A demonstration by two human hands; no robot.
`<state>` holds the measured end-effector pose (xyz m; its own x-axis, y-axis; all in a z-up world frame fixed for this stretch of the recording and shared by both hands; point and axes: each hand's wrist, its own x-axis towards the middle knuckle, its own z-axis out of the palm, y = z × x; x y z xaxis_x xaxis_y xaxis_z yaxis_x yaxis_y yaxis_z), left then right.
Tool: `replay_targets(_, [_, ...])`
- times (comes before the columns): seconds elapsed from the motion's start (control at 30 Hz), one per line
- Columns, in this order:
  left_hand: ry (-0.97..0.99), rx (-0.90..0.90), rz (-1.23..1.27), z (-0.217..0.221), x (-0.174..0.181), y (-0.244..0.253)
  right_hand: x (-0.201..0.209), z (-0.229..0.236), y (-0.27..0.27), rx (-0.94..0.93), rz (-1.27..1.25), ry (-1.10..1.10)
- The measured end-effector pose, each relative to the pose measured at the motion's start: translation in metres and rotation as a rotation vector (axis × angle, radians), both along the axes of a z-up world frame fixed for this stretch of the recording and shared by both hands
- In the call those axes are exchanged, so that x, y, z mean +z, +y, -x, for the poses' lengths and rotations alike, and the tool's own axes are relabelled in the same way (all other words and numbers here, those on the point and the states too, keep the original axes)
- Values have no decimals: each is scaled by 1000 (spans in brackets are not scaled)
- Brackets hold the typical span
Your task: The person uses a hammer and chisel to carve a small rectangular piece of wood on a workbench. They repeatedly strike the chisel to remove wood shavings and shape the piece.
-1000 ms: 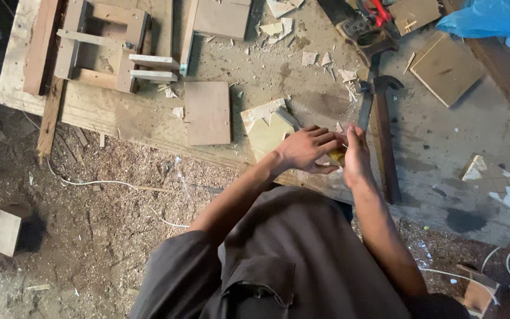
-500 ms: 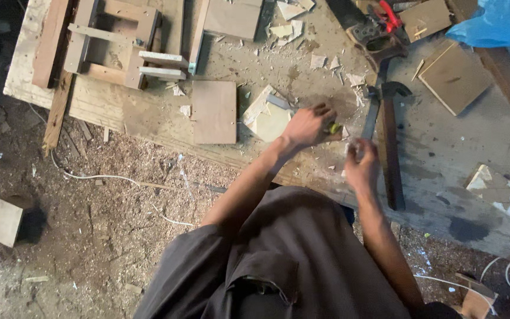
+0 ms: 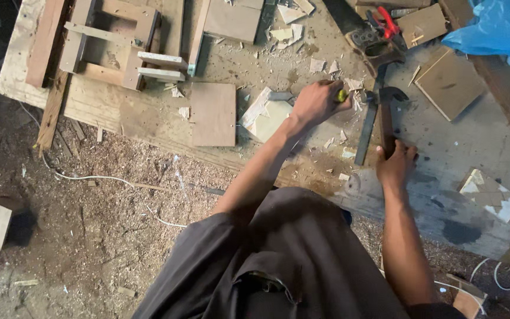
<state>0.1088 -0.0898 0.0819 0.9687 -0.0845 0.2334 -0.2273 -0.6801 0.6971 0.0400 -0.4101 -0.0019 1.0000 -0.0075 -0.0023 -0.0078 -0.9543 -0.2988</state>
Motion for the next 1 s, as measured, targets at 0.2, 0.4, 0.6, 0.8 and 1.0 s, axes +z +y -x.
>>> replay_targets(0.2, [7, 90, 88, -3, 10, 1, -5, -21, -5, 74, -58, 18])
replay_targets(0.4, [77, 121, 131, -7, 20, 3, 0, -51, 14, -266, -650, 430])
replay_targets(0.6, [217, 207, 41, -21, 23, 1, 57, -48, 34, -249, -730, 440])
replay_targets(0.8, [137, 316, 68, -35, 19, 2, 153, -58, 62, -50, -783, 282])
replay_targets(1.0, [46, 385, 81, -34, 15, 1, 203, -55, 87, 134, -577, 111])
